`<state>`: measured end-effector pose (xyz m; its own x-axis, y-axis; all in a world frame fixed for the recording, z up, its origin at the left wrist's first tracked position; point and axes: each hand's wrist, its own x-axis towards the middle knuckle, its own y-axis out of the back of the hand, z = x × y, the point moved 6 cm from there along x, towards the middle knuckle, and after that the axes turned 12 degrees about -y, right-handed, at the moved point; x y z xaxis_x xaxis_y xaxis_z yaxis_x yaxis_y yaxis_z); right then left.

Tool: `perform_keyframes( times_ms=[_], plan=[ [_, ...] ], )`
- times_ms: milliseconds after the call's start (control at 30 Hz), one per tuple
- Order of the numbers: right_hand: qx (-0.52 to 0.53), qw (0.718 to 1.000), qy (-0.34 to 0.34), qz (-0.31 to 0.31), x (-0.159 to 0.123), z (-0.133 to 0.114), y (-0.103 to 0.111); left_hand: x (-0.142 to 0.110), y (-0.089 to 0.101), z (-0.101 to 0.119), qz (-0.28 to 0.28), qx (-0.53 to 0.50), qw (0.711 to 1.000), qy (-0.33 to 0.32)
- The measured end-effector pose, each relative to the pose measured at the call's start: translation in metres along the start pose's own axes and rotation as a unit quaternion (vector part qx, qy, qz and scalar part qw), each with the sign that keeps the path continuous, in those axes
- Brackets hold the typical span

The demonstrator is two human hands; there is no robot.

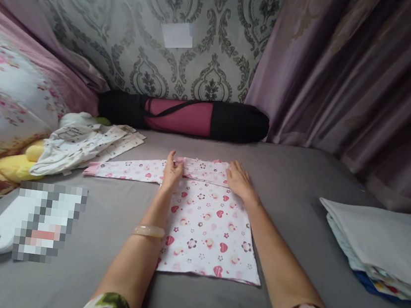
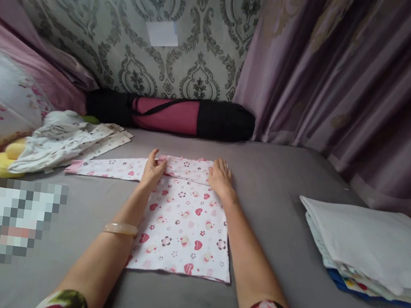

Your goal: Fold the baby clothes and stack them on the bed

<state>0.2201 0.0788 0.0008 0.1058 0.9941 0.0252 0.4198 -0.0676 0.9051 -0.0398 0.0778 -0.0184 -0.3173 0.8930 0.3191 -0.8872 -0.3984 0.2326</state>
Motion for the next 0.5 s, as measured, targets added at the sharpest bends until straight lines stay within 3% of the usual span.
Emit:
perform_keyframes(
  times_ms=[133,500],
  plan=[
    [-0.078,0.997,-0.019,0.004,-0.008,0.002,-0.013,0.0,0.003,0.006,-0.023,0.044,0.998,-0.029],
    [-0.112,0.993,-0.017,0.024,-0.009,0.007,-0.02,0.003,0.002,0.011,-0.061,0.219,0.969,-0.095]
  ],
)
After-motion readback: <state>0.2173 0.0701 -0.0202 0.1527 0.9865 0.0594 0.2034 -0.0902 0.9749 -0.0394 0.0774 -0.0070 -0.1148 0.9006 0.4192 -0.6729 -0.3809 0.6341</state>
